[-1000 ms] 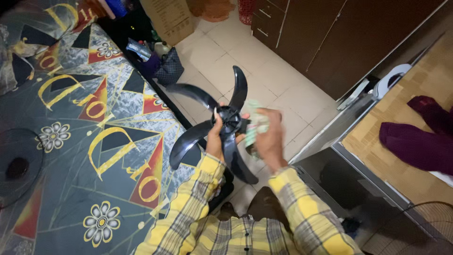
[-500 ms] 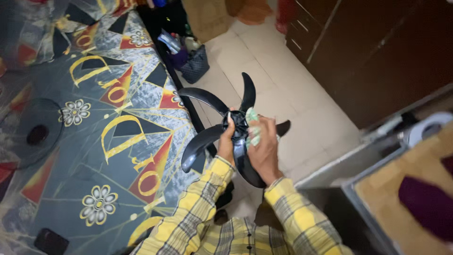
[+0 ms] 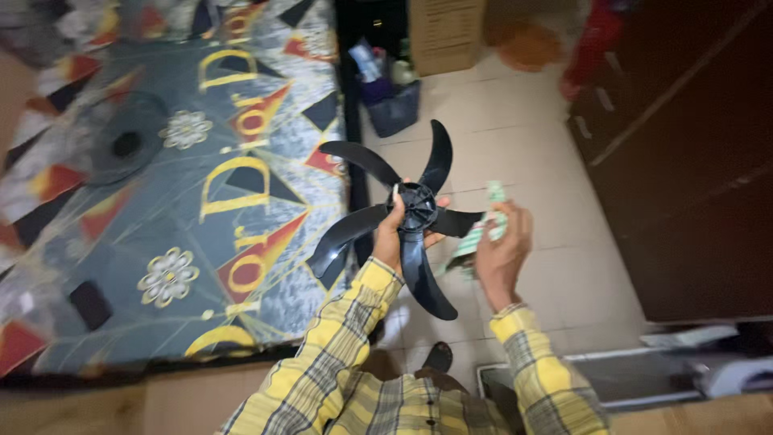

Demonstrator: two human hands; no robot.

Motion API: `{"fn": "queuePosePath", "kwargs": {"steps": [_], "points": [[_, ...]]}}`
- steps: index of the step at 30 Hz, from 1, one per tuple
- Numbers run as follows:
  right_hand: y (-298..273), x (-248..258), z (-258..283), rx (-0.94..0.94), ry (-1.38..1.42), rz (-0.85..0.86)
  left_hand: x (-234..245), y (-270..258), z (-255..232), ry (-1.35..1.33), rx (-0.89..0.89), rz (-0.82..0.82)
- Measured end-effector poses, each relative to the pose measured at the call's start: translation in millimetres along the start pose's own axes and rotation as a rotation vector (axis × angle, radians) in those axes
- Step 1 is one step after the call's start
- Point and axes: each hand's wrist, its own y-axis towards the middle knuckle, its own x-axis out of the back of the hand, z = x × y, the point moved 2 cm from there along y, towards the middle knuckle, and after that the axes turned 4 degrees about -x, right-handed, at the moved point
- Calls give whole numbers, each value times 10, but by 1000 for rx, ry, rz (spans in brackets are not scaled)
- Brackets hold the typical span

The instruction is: The person holds a detached fan blade assembly and wipes it with a green and white checkered cloth. They rotate the fan blade to clean different sections, including the blades and the central hub, while standing in a bedroom.

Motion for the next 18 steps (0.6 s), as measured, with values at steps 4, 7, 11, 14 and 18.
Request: {"fn": "queuePosePath", "kwargs": {"steps": [4, 7, 11, 14, 18], "points": [[-55, -171, 75, 214, 100, 177, 106, 243, 155, 86, -251, -108], [142, -190, 36, 214, 137, 217, 120, 263, 66, -72, -70, -32], [383, -228, -21, 61, -1, 145, 120, 395, -23, -62, -72, -35], [377, -261, 21, 286, 42, 202, 82, 595, 91, -113, -85, -50], [736, -306, -205, 113, 32, 124, -22, 802, -54, -65, -85, 5]]}}
